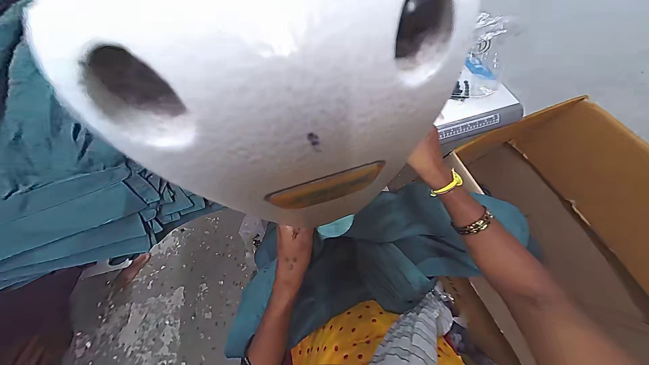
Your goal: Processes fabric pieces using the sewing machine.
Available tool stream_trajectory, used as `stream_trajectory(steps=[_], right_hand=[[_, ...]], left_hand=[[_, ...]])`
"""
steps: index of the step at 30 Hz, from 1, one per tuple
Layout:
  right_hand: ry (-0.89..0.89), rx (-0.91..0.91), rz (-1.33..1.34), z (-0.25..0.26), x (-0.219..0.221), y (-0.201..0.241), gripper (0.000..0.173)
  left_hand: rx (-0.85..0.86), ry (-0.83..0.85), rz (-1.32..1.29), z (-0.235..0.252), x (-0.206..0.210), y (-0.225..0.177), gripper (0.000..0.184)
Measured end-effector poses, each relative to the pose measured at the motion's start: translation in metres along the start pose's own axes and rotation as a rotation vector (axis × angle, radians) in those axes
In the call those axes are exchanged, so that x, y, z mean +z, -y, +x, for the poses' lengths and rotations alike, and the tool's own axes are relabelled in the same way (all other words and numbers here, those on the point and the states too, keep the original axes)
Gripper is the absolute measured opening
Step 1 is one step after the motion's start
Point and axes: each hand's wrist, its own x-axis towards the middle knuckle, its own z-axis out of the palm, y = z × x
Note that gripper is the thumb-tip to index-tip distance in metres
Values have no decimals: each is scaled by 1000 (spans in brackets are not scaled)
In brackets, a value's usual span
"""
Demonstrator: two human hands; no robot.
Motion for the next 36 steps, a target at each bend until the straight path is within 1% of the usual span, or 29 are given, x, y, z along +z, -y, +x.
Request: stream_trajectory(steps=[3, 5, 6, 7, 8, 9, 10, 11, 12, 14, 16, 17, 19, 21, 22, 24, 27, 30, 34, 36], right_hand=[[49, 88, 76, 0, -13, 12, 13], [83, 88, 110, 3, -19, 31, 12], [88, 39, 114, 2, -21, 42, 12], [63, -53, 87, 0, -20, 53, 12], [17, -200, 37, -3, -18, 63, 14], [-23, -374, -1, -6, -14, 72, 18], [-40, -538, -30, -12, -10, 82, 23], [-14, -671, -48, -17, -5, 92, 23], [31, -747, -41, -19, -2, 101, 22], [55, -701, -2, -17, 2, 107, 19], [55, -627, 57, -16, -3, 105, 17], [63, -618, 98, -20, -5, 104, 16], [64, -691, 130, -28, -8, 101, 16], [49, -789, 65, -25, -2, 99, 18], [48, -804, 35, -21, 2, 99, 20], [73, -781, -1, -13, 4, 102, 21], [113, -700, 9, -14, 3, 105, 17], [101, -761, -19, -12, 4, 105, 18], [142, -811, -28, -9, 0, 106, 20], [111, -848, -41, -11, 1, 101, 19]], left_hand=[[-5, -4, -33, 5, -1, 5, 51], [17, 11, 65, 9, -5, 10, 57], [43, 11, 170, 8, -8, 8, 53], [110, 1, 293, 3, -11, 3, 45], [231, 4, 384, -6, -15, -5, 38], [369, 48, 427, -16, -19, -14, 36], [471, 130, 412, -27, -24, -21, 38], [522, 205, 375, -37, -26, -25, 39], [527, 258, 342, -43, -27, -24, 40], [501, 271, 285, -44, -28, -20, 36], [493, 279, 193, -43, -34, -21, 32], [477, 297, 141, -45, -40, -23, 30], [444, 313, 103, -46, -50, -24, 29], [451, 332, 136, -41, -55, -20, 29], [463, 348, 148, -39, -54, -19, 28], [496, 382, 137, -38, -45, -20, 29], [495, 412, 115, -47, -33, -20, 29], [507, 425, 130, -50, -30, -20, 30], [522, 433, 189, -50, -30, -17, 33], [557, 409, 228, -51, -32, -18, 33]])
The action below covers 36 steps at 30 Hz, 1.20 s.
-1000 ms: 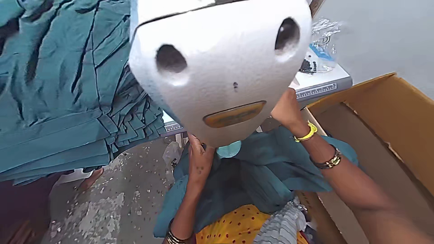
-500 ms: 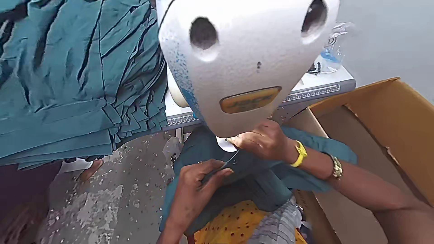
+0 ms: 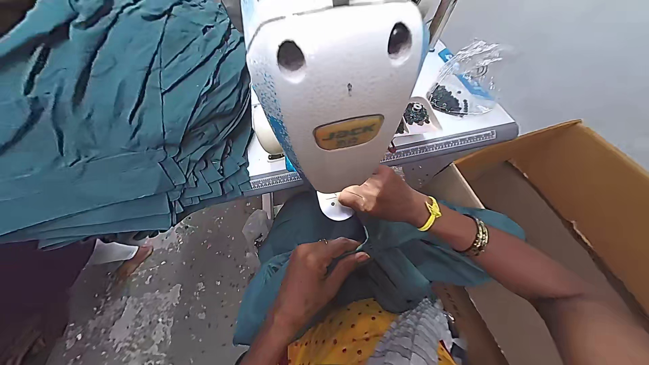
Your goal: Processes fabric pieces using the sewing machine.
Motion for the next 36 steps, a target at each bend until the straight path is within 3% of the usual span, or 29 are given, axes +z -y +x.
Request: stream_trajectory(steps=[2, 7, 12, 14, 17, 22, 26, 29, 32, 36], right_hand=[[-74, 27, 2, -8, 1, -5, 17], [-134, 188, -2, -36, -2, -12, 17], [121, 872, -11, -56, -30, -80, 19], [146, 1025, -45, -67, -31, -120, 18], [156, 1008, -136, -79, -24, -149, 17], [213, 770, -51, -60, -11, -102, 18], [274, 680, -107, -62, 18, -94, 36], [245, 667, -108, -64, 18, -92, 22], [112, 731, 12, -68, 8, -91, 11], [-4, 1003, 339, -65, -11, -71, 11]], left_hand=[[-15, -56, 31, -4, -3, 3, 35], [-251, -162, 75, -20, -19, 23, 39], [-269, -74, -1, -27, -14, 26, 36], [-242, -32, -18, -26, -7, 27, 33], [-225, 0, -27, -20, 0, 26, 31], [-267, 19, -28, -18, 3, 24, 29], [-249, 24, -21, -19, 5, 26, 29], [-235, -8, -16, -23, 4, 27, 30], [-237, -41, -10, -26, 4, 29, 30], [-238, -49, -19, -28, 4, 29, 31]])
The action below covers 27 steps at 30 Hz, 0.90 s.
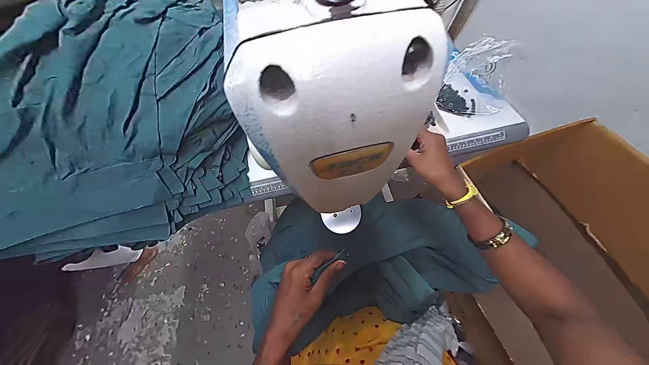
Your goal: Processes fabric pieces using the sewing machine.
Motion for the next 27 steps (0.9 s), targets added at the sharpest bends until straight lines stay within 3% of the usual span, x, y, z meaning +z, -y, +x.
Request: stream_trajectory(steps=[2, 4, 7, 9, 11, 12, 15, 17, 19, 23, 27], right_hand=[[44, 94, 117, -6, -5, 18, 14], [79, 21, 56, -7, -8, 43, 18], [-77, -461, -174, -21, 13, 65, 12], [-126, -770, -273, -32, 31, 77, 19], [-80, -932, -314, -31, 43, 86, 22], [-63, -929, -330, -27, 45, 88, 21], [4, -777, -182, -28, 44, 91, 20], [257, -609, 171, -41, 43, 91, 35], [436, -490, 371, -56, 41, 92, 38], [286, -161, 254, -43, 38, 75, 25], [352, 181, 194, -27, 45, 91, 37]], left_hand=[[13, 1, -8, 1, 1, 0, 32], [25, 2, -17, 3, 1, 0, 32], [32, 6, -28, 5, -1, 1, 32], [44, 9, -27, 8, -1, 1, 32], [73, 15, -2, 12, 4, -2, 32], [95, 19, 29, 13, 5, -4, 32], [173, -2, 61, 17, 7, -14, 30], [221, -29, -11, 19, -2, -19, 31], [199, -83, -21, 19, -29, -18, 33], [-61, -260, 91, 18, -98, 18, 30], [-244, -294, 169, 4, -116, 49, 32]])
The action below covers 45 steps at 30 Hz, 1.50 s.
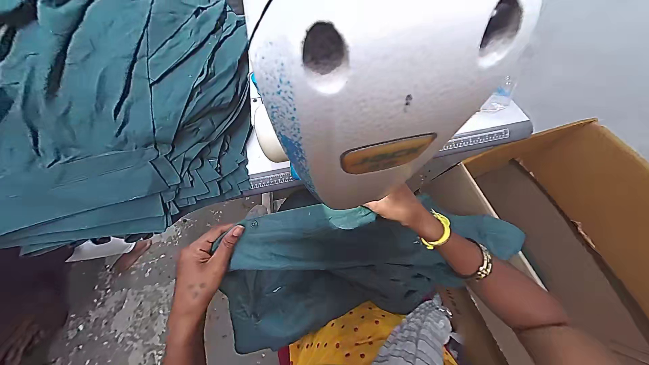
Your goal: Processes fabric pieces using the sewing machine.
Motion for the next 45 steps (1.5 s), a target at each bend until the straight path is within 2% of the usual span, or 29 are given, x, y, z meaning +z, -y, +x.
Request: stream_trajectory(steps=[3, 8, 14, 18, 21, 23, 25, 27, 29, 30, 35, 40, 45], right_hand=[[54, 13, -72, 4, -4, 6, 35], [45, -290, 102, -4, -12, -27, 24], [-141, -279, -31, -11, -48, -61, 25], [-197, -349, -148, -13, -53, -69, 27], [-168, -284, -403, -16, -72, -85, 35], [-142, -110, -596, -16, -99, -106, 36], [-207, 35, -725, -17, -113, -116, 30], [-335, -33, -729, -15, -105, -105, 26], [-385, -176, -697, -1, -89, -89, 22], [-391, -237, -694, 10, -81, -85, 20], [-385, -331, -740, 51, -58, -85, 28], [-311, -237, -739, 42, -54, -78, 17], [-362, -299, -569, 43, -59, -76, 21]], left_hand=[[-69, 2, -18, -8, 8, 5, 30], [-119, 3, -148, 1, 32, 17, 25], [45, 45, -43, 22, 37, -21, 29], [116, 65, -32, 31, 41, -25, 31], [105, 78, 44, 26, 44, -19, 34], [134, 39, 196, 22, 52, -18, 40], [209, 38, 262, 20, 67, -19, 43], [214, 168, 166, 20, 79, -27, 50], [161, 344, -10, 23, 87, -45, 63], [130, 377, -66, 24, 91, -56, 65], [-39, 289, -79, 24, 109, -78, 54], [-42, 262, -172, 12, 119, -73, 59], [-39, 229, -259, 17, 124, -67, 62]])
